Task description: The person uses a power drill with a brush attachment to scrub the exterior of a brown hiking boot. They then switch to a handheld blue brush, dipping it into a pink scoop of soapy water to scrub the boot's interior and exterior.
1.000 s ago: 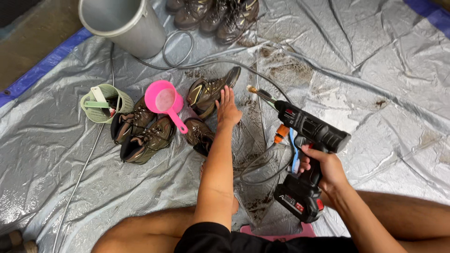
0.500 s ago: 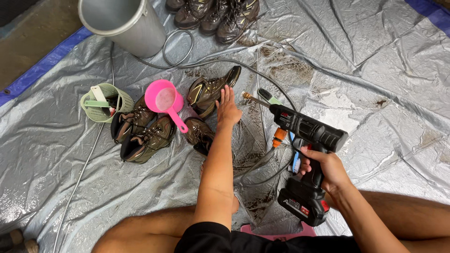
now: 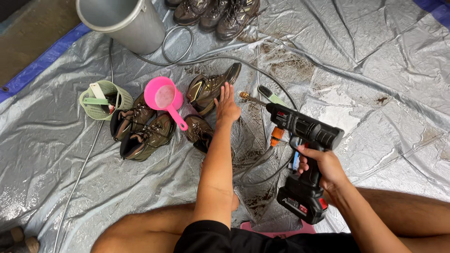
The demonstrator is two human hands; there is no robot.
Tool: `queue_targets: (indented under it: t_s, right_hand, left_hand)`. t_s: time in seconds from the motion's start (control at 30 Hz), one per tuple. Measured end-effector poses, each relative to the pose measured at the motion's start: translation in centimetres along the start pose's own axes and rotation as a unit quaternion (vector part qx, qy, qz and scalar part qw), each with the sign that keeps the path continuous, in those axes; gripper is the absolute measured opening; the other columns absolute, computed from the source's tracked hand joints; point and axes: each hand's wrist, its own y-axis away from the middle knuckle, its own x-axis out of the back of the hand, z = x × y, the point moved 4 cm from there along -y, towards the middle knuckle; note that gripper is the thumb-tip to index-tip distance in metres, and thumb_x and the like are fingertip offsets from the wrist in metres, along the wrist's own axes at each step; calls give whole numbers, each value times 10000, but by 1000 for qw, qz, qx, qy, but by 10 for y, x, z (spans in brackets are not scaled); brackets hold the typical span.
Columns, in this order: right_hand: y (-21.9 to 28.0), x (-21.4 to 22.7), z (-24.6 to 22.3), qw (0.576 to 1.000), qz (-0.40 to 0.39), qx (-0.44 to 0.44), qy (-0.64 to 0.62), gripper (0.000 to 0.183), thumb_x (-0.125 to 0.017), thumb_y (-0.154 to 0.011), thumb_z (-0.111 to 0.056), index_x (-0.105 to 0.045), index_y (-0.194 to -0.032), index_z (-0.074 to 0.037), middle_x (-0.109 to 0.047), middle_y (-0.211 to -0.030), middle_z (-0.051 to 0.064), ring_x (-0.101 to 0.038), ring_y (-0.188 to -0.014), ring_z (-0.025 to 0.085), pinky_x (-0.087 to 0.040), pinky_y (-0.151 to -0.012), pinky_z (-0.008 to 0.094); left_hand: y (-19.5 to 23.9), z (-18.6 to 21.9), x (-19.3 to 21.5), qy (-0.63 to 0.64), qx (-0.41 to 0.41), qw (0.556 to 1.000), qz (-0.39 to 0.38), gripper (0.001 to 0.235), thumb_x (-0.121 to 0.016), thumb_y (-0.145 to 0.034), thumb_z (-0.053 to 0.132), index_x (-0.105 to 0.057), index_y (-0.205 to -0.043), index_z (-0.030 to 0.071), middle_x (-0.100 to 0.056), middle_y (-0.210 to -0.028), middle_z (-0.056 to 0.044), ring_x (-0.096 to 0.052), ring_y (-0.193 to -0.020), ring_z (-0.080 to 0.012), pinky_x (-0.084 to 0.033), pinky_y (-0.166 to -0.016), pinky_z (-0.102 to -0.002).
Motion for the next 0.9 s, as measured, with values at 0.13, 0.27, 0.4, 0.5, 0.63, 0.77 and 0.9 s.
queue_targets:
  t_s: [0.13,0.27,0.4,0.5,0.63,0.77,0.9]
  right_hand:
    - [-17,13,13,1000,4,16,-6,199,-800,-965,-55,-626,-1013,29,-476,-658,98,-501,-480,183,-556,-544,487]
    - [-8,9,9,1000,-13,-8,10,197,-796,-959,-41,-621,-999,40,-456,-664,95,-478,-491,187,-523,-536,468]
    - [-20,15,20,1000,-24,5,12,202,-783,-966,-44,-600,-991,36,-454,-660,96,-482,-489,185,-519,-538,442]
    - [-22,15,19,1000,-25,-1,11,212,-806,-952,-54,-617,-994,34,-462,-657,106,-478,-492,191,-519,-531,456]
    - [-24,13,18,999,-31,7,13,213,-810,-960,-64,-623,-1005,29,-463,-652,110,-479,-485,198,-522,-525,461]
    - [-26,15,18,999,-28,8,21,204,-801,-970,-69,-621,-984,26,-467,-649,103,-488,-483,193,-527,-528,457]
    - [-34,20,25,999,-33,14,25,192,-789,-979,-72,-621,-984,20,-463,-646,95,-484,-474,190,-528,-521,450]
  left_hand:
    - [17,7,12,-24,27,999,-10,961,-617,-1058,294,-10,-1798,217,172,-1869,56,139,-1726,-182,-9,-1282,-851]
    - [34,9,31,19,4,1000,10,950,-613,-1012,146,-77,-1794,197,85,-1880,57,34,-1732,-180,-127,-1252,-878]
    - [14,-42,5,1,7,995,95,1158,-828,-873,214,-111,-1759,10,-211,-1780,-181,-312,-1585,-372,-366,-1275,-588]
    - [1,-77,1,-7,23,997,77,1156,-806,-862,259,-119,-1747,-25,-284,-1632,-150,-401,-1429,-367,-470,-1138,-510]
    - [11,-83,6,23,42,996,81,1015,-753,-903,356,-259,-1736,53,-338,-1559,-127,-382,-1423,-365,-445,-1188,-507]
    - [23,-104,-4,118,104,986,57,859,-668,-1065,484,-194,-1780,438,36,-1852,-195,50,-1683,-515,-156,-1313,-765]
    - [5,-123,-9,112,69,989,67,593,-395,-1224,341,-191,-1764,477,-195,-1809,-194,-237,-1615,-604,-367,-1285,-703]
